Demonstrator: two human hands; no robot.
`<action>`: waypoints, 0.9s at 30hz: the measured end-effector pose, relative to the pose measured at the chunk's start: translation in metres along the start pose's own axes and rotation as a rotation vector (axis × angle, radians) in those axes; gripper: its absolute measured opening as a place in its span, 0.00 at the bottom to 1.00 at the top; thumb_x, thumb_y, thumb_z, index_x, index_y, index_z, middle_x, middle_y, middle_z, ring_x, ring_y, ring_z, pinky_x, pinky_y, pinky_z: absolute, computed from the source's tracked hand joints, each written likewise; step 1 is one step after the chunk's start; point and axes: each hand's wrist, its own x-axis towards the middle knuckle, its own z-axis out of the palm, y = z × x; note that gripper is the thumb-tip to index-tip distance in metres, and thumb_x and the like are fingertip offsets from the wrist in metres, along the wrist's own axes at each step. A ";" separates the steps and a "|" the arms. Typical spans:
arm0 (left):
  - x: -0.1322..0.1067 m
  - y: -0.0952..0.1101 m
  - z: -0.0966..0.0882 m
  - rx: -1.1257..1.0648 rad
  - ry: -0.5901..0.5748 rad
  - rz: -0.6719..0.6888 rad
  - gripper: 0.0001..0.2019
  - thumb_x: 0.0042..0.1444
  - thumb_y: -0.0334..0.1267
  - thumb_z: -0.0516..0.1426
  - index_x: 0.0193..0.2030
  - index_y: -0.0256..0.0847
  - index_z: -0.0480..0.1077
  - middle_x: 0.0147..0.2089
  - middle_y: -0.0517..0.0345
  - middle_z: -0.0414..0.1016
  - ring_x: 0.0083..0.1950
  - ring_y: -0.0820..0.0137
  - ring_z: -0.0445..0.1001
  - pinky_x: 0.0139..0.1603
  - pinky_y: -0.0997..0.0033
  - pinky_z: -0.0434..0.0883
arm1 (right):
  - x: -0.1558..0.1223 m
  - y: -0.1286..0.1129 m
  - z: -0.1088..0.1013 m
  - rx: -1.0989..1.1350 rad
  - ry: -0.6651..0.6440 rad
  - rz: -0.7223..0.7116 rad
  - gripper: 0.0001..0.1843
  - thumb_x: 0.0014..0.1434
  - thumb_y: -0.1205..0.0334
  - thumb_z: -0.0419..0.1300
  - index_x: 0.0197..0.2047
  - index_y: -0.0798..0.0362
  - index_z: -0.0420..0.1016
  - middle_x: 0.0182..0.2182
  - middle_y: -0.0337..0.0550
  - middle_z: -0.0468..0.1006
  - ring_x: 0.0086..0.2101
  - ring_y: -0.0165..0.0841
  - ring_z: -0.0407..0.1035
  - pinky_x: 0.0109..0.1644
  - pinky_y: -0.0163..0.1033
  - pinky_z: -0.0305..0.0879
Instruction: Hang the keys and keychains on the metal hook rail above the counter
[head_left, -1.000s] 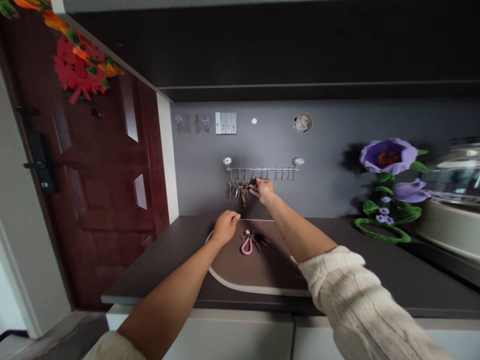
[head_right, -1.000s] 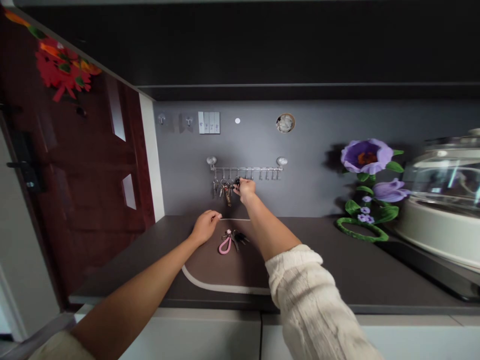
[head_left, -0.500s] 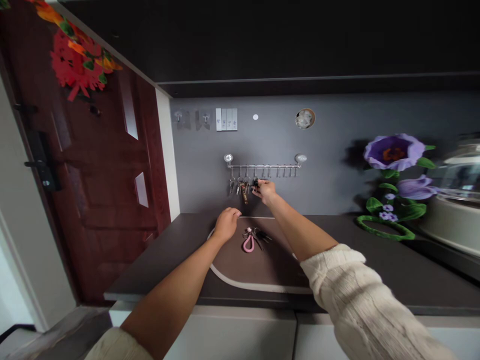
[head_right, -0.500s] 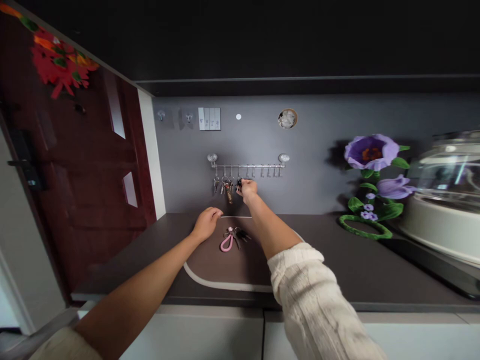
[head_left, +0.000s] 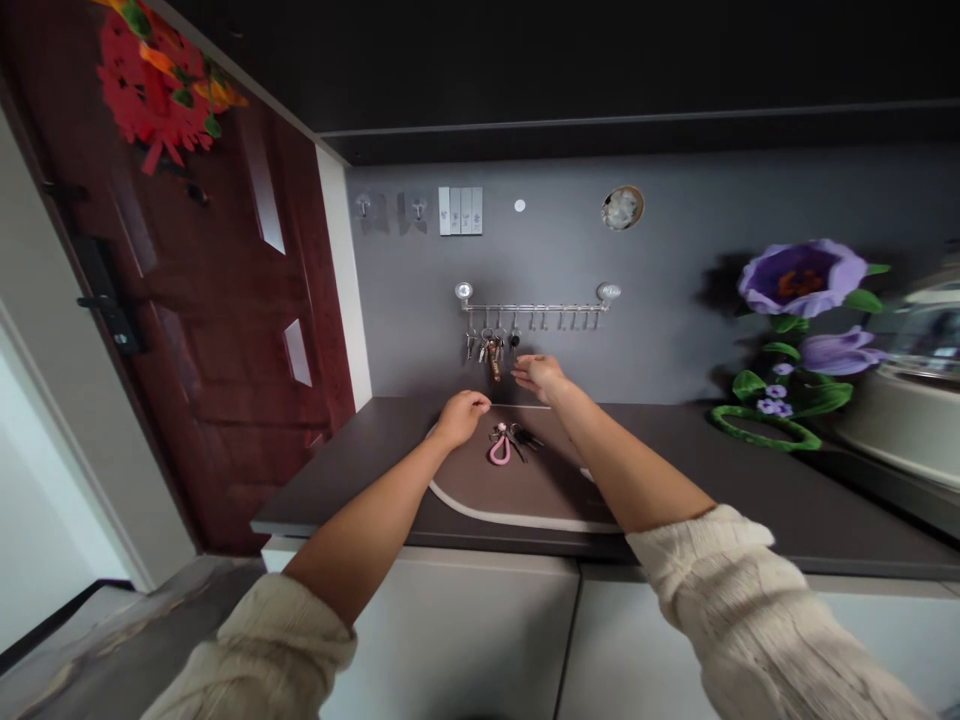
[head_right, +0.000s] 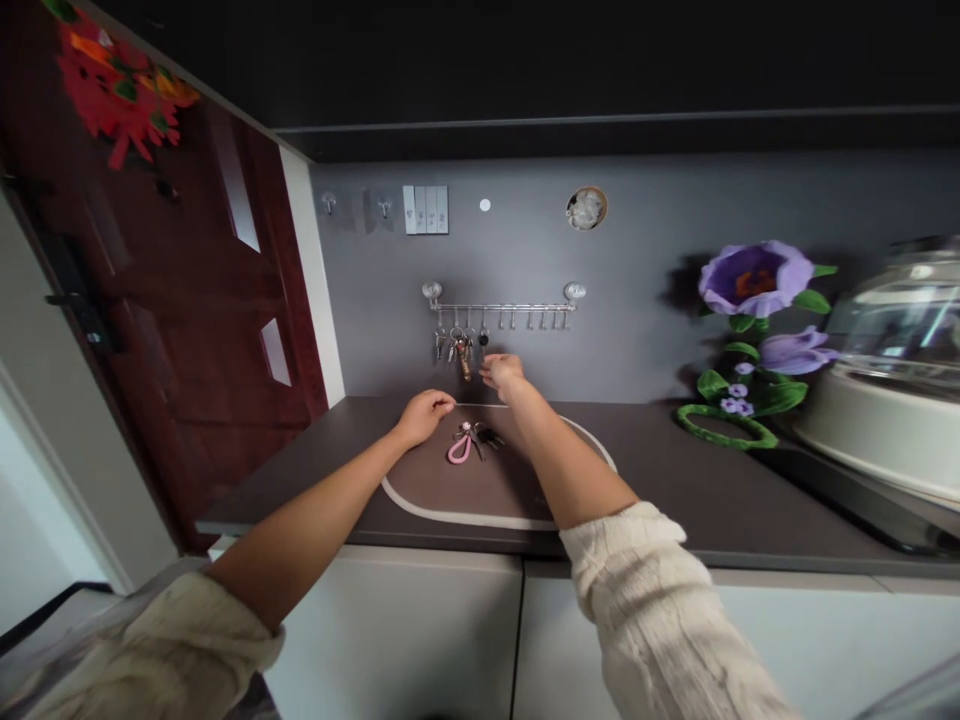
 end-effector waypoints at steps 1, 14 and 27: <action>-0.001 0.001 0.000 -0.010 -0.007 0.000 0.08 0.49 0.32 0.51 0.33 0.37 0.71 0.34 0.55 0.71 0.37 0.71 0.67 0.41 0.72 0.63 | -0.006 0.003 -0.001 -0.014 -0.020 0.005 0.05 0.48 0.74 0.51 0.27 0.56 0.64 0.21 0.36 0.68 0.21 0.23 0.64 0.31 0.33 0.64; -0.006 0.008 0.002 -0.115 -0.131 -0.010 0.10 0.48 0.32 0.52 0.37 0.35 0.70 0.35 0.55 0.72 0.34 0.74 0.67 0.39 0.72 0.64 | -0.041 0.049 -0.036 -0.663 -0.265 -0.219 0.02 0.38 0.68 0.58 0.18 0.58 0.71 0.12 0.33 0.65 0.17 0.21 0.54 0.23 0.28 0.51; -0.006 0.009 0.005 -0.129 -0.155 -0.034 0.09 0.48 0.32 0.52 0.36 0.34 0.71 0.35 0.55 0.72 0.35 0.73 0.67 0.41 0.71 0.64 | -0.041 0.050 -0.042 -0.763 -0.293 -0.159 0.01 0.35 0.69 0.62 0.17 0.58 0.74 0.11 0.35 0.66 0.16 0.22 0.54 0.22 0.29 0.50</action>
